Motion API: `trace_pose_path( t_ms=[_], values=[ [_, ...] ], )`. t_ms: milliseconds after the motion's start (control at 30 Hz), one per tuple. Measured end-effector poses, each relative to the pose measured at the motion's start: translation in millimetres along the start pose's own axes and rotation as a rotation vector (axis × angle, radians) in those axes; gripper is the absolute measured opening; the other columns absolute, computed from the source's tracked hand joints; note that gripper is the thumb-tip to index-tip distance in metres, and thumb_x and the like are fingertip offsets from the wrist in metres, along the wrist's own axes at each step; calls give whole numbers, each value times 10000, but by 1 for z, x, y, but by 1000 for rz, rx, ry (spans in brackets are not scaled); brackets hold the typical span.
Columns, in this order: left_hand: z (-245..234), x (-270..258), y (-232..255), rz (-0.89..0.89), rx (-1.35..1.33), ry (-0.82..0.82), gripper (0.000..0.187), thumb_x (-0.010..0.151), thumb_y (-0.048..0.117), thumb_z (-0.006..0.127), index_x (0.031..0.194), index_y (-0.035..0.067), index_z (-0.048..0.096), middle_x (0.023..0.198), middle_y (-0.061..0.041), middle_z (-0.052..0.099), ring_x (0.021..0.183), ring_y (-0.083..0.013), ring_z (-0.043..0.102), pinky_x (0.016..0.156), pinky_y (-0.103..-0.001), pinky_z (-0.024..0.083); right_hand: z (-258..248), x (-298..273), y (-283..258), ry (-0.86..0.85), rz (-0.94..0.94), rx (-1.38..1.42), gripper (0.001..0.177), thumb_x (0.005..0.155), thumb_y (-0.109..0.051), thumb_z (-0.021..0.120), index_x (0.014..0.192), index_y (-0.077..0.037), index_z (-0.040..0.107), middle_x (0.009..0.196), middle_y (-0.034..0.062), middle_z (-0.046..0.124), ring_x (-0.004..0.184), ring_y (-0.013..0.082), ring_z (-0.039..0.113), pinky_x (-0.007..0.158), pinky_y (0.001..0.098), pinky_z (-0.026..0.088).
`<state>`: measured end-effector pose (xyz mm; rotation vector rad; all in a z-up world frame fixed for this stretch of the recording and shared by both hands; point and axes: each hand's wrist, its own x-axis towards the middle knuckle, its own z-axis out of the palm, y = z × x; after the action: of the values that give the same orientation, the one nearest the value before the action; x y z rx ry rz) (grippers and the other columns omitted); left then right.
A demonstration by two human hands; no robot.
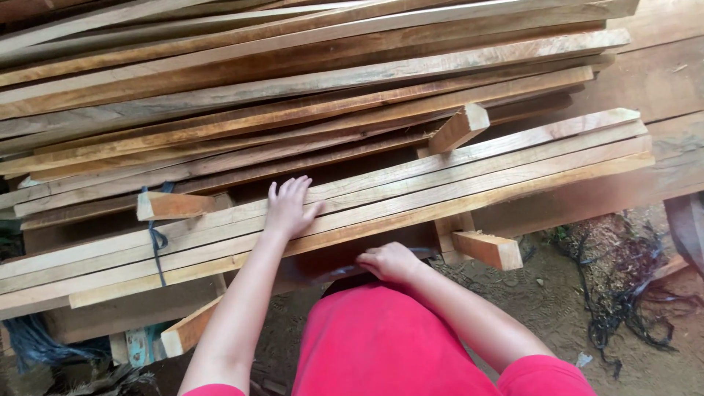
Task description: Organizing thin wooden boards into groups and securing them with black ties.
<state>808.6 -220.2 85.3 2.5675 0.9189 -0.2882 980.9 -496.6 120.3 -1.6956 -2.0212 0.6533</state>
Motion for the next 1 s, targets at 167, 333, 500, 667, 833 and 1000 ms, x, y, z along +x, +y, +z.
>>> trace_pose_path(
  t_ms=[167,333,500,667,833,1000],
  values=[
    [1,17,9,-71,-42,-2,553,988,624,511,1435,302,543,1444,80,564,1363,-199,516,1215,-603,217,104,-7,68,-606,745,242,369,947,-383,502,997,-189,812,1006,116,786,1041,350,733,853,472,584],
    [8,50,35,-81,-33,1,465,997,655,472,1322,355,616,1270,110,671,1206,-173,646,1159,-527,329,129,-3,78,43,1427,1204,219,834,-66,611,861,100,752,646,168,669,488,239,680,461,363,576],
    [-41,69,83,-241,-119,-242,482,990,604,430,1112,262,747,1072,-13,769,1119,-267,705,989,-461,472,103,17,48,686,1509,1360,517,1011,-161,576,1444,111,498,1411,305,551,1175,517,606,862,603,606],
    [-25,102,96,-389,-171,-475,628,943,660,361,1171,240,768,1168,-72,763,1238,-304,659,1048,-507,461,131,-1,68,652,1493,1406,579,1041,-226,592,1472,122,423,1444,317,504,1162,512,618,855,594,619],
    [-41,128,121,-432,-288,-638,732,915,622,461,1285,40,706,1356,-205,669,1367,-350,560,1136,-517,431,86,7,51,364,1416,1143,581,1065,-326,528,1460,94,453,1431,300,552,1264,474,575,959,570,600],
    [-33,153,135,-452,-403,-796,792,872,608,573,1370,-5,627,1482,-200,576,1430,-324,495,1188,-451,391,106,-8,80,218,1285,845,469,1057,-331,515,1351,33,533,1332,244,603,1225,430,606,971,548,592]
  ],
)
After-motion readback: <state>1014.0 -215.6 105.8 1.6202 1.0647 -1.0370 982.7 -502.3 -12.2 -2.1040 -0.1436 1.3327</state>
